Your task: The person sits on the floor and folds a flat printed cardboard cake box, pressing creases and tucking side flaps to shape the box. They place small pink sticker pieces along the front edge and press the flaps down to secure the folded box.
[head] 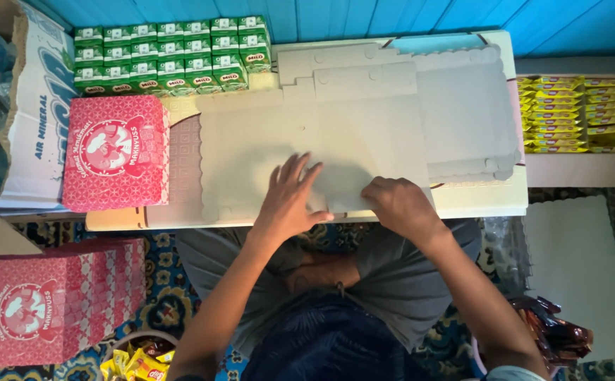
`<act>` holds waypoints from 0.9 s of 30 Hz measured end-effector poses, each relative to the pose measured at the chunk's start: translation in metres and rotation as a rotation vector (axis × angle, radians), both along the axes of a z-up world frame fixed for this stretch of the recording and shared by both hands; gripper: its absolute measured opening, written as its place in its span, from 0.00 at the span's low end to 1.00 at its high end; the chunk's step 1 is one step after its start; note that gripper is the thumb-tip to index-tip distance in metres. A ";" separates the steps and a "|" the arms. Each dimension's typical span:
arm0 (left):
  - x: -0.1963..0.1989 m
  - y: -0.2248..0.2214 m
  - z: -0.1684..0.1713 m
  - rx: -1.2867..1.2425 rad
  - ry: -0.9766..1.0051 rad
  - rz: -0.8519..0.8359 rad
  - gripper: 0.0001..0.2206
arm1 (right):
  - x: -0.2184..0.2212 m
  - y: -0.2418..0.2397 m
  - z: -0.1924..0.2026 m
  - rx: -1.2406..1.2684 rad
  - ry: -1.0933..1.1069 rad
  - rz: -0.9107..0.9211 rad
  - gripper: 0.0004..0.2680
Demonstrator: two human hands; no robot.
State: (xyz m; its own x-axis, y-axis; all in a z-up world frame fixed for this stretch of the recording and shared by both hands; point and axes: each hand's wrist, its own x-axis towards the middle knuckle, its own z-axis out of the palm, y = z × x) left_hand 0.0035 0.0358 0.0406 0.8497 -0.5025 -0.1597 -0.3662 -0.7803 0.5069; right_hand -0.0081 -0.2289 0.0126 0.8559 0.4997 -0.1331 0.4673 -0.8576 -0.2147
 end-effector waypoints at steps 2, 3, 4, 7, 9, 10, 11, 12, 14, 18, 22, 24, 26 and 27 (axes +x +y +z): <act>-0.009 0.006 -0.009 -0.017 -0.017 0.023 0.44 | 0.004 0.003 0.002 -0.006 -0.010 -0.020 0.06; -0.014 0.009 -0.013 -0.033 -0.034 0.046 0.45 | 0.006 0.005 0.004 -0.013 -0.020 -0.041 0.05; -0.017 0.010 -0.018 -0.034 -0.034 0.048 0.45 | 0.011 0.005 0.003 -0.014 -0.019 -0.039 0.05; -0.025 0.012 -0.040 -0.089 -0.078 0.075 0.45 | 0.019 0.010 0.004 -0.039 0.007 -0.035 0.05; -0.026 0.013 -0.064 -0.073 -0.139 0.094 0.46 | 0.015 0.019 0.011 -0.148 0.042 -0.063 0.06; -0.028 0.013 -0.070 -0.073 -0.139 0.093 0.46 | 0.012 0.021 0.003 -0.148 0.041 -0.063 0.06; -0.029 0.013 -0.076 -0.044 -0.175 0.101 0.46 | 0.009 0.022 -0.005 -0.117 0.009 -0.019 0.06; -0.029 0.012 -0.082 -0.016 -0.214 0.109 0.46 | 0.007 0.024 -0.013 -0.087 -0.025 0.023 0.06; -0.030 0.012 -0.088 0.005 -0.249 0.107 0.46 | 0.005 0.038 0.005 -0.073 -0.028 0.038 0.05; -0.031 0.012 -0.092 0.005 -0.296 0.107 0.46 | 0.011 0.043 -0.006 -0.051 -0.072 0.037 0.04; -0.030 0.012 -0.101 -0.013 -0.322 0.115 0.47 | 0.016 0.048 -0.011 -0.065 -0.110 0.033 0.02; -0.029 0.012 -0.105 0.024 -0.330 0.120 0.48 | 0.016 0.053 -0.019 -0.208 -0.065 0.064 0.05; -0.030 0.013 -0.102 0.014 -0.304 0.121 0.47 | 0.012 0.061 -0.014 -0.202 -0.066 0.073 0.05; -0.030 0.013 -0.101 0.005 -0.278 0.122 0.47 | 0.010 0.065 -0.011 -0.194 -0.067 0.082 0.05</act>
